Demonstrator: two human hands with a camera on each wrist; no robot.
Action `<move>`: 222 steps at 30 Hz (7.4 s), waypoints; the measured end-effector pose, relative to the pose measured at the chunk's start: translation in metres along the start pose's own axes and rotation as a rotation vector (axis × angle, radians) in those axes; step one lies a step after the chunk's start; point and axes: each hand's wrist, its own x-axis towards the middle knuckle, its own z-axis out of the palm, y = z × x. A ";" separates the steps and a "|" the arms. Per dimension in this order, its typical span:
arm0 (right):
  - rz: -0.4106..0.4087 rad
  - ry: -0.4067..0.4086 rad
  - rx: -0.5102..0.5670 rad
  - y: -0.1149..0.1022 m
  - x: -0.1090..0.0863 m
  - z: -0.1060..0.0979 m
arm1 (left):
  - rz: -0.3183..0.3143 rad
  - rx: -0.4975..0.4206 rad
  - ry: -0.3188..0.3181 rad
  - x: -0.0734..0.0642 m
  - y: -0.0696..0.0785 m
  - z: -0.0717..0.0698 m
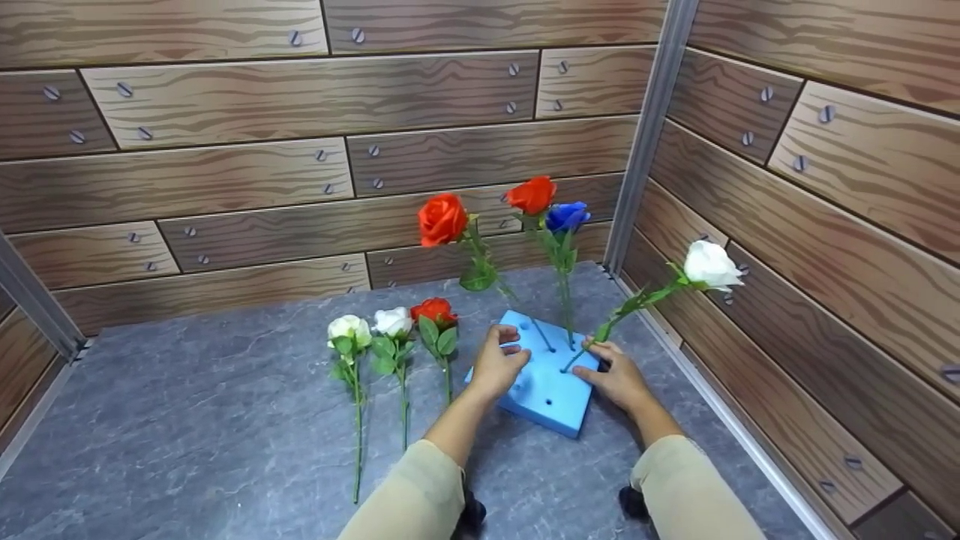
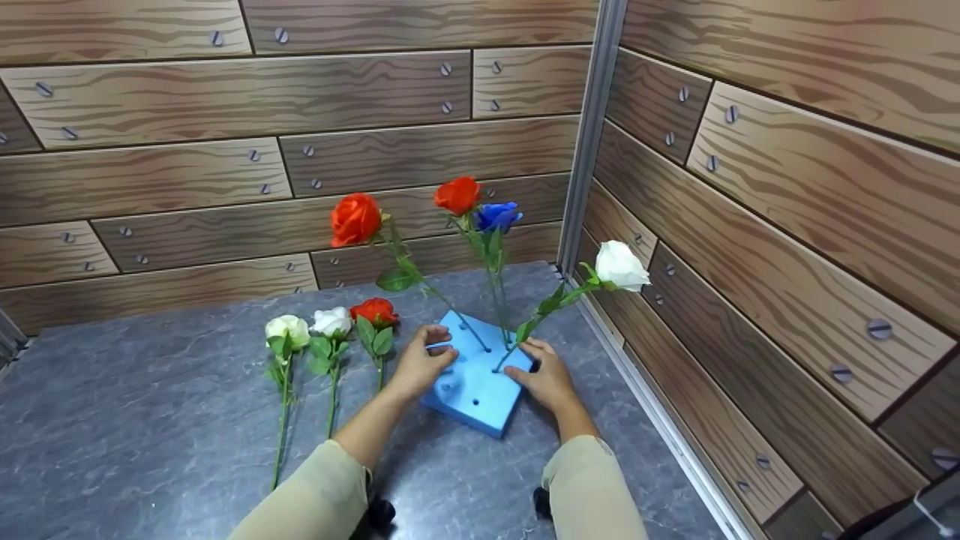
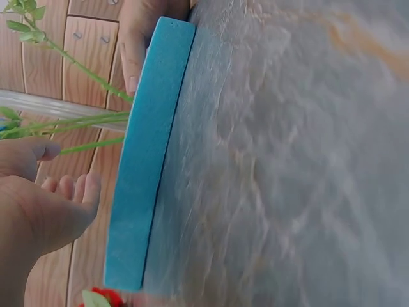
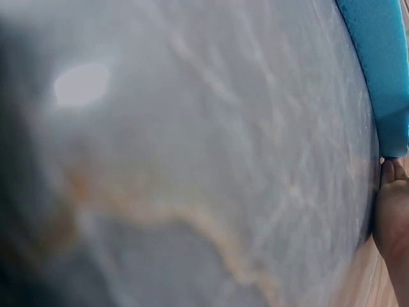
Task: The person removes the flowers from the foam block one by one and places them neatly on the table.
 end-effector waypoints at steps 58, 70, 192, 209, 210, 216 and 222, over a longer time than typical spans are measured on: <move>0.031 0.009 0.018 -0.004 -0.001 0.000 | 0.034 -0.006 0.119 0.017 -0.016 0.034; 0.020 0.015 0.012 -0.002 -0.004 -0.002 | 0.068 0.032 0.176 0.018 -0.020 0.041; -0.002 -0.074 -0.013 -0.003 0.002 -0.006 | -0.115 -0.101 -0.114 -0.112 0.024 -0.117; -0.002 -0.078 -0.022 -0.004 0.002 -0.005 | -0.138 -0.050 -0.075 -0.128 0.022 -0.150; 0.000 -0.076 -0.019 -0.004 0.003 -0.005 | -0.138 -0.052 -0.069 -0.128 0.021 -0.152; -0.005 -0.070 -0.013 -0.004 0.003 -0.004 | -0.157 -0.030 -0.048 -0.135 0.022 -0.167; -0.006 -0.080 -0.017 -0.003 0.003 -0.004 | -0.173 0.023 -0.023 -0.139 0.022 -0.181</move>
